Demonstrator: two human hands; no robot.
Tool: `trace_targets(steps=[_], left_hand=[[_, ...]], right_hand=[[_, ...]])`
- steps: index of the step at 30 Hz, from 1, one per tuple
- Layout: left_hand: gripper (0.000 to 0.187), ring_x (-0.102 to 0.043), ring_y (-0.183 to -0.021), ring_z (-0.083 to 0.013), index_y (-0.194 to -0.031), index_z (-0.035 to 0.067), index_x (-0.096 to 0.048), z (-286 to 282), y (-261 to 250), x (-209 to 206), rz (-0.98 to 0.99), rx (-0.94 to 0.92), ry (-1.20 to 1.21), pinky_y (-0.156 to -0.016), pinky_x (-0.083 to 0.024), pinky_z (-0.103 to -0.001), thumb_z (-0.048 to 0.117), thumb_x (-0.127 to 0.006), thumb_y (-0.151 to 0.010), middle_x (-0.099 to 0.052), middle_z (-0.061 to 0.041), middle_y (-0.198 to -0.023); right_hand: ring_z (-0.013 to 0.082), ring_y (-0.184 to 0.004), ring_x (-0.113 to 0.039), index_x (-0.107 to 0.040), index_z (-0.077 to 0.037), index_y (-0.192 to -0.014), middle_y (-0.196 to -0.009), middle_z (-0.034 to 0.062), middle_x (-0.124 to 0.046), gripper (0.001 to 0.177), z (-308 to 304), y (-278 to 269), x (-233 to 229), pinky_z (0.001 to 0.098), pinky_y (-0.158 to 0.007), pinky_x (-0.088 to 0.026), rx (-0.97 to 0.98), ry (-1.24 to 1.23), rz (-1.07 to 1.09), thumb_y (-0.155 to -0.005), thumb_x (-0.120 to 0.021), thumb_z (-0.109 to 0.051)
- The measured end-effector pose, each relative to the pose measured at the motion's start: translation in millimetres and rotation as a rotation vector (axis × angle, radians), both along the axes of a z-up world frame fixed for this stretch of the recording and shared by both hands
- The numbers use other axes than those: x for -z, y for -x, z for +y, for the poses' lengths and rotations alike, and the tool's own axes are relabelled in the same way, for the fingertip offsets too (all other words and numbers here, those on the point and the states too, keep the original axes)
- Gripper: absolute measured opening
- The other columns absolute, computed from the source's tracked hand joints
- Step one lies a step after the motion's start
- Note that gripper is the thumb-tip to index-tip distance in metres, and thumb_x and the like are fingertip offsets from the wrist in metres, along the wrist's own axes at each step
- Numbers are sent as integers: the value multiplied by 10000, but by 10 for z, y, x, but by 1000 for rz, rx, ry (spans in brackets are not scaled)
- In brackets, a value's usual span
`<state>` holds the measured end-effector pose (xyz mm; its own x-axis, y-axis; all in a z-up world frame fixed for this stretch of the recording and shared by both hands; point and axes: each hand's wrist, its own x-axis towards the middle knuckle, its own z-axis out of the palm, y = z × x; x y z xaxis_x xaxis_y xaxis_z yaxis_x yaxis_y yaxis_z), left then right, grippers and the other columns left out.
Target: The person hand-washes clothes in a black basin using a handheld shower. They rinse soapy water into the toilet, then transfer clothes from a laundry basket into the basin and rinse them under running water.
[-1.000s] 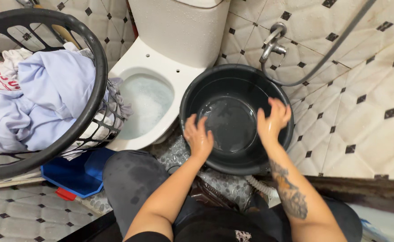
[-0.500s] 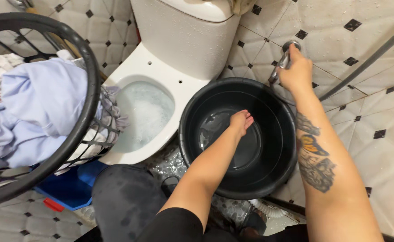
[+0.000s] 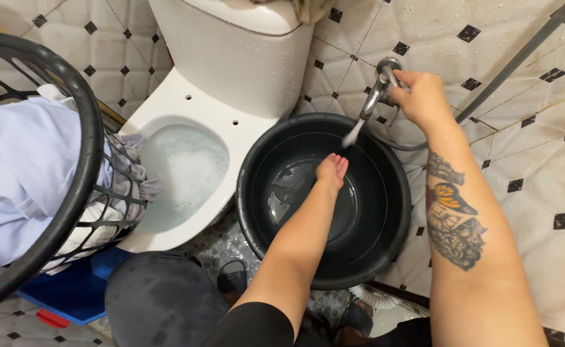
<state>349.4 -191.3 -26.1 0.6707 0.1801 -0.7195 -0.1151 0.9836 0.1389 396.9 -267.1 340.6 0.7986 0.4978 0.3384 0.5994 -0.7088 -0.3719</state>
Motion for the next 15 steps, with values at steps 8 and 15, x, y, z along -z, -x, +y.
trace_targets(steps=[8,15], left_hand=[[182,-679,-1026,-240,-1171,81,-647,101,220,-27,98,67,-114,-833,-636,-364,146,-566,-1021,-664,-108,-1166],[503,-676,-1194,-383,-1392,124,-582,250,1437,-385,177,718,-1292,-1000,-547,-483,320,-667,-937,-683,-212,-1328]], right_hand=[[303,-931,-596,-557,22,-1114,-1005,136,-595,160,-85,504,1935,398,-845,-522,472,-950,-236,-1063,-585,-127],[305,-897,-718,-622,84,-1120,-1022,189,-687,238,260,1116,3712,358,-778,-629,545,-1403,1611,-975,-440,35]])
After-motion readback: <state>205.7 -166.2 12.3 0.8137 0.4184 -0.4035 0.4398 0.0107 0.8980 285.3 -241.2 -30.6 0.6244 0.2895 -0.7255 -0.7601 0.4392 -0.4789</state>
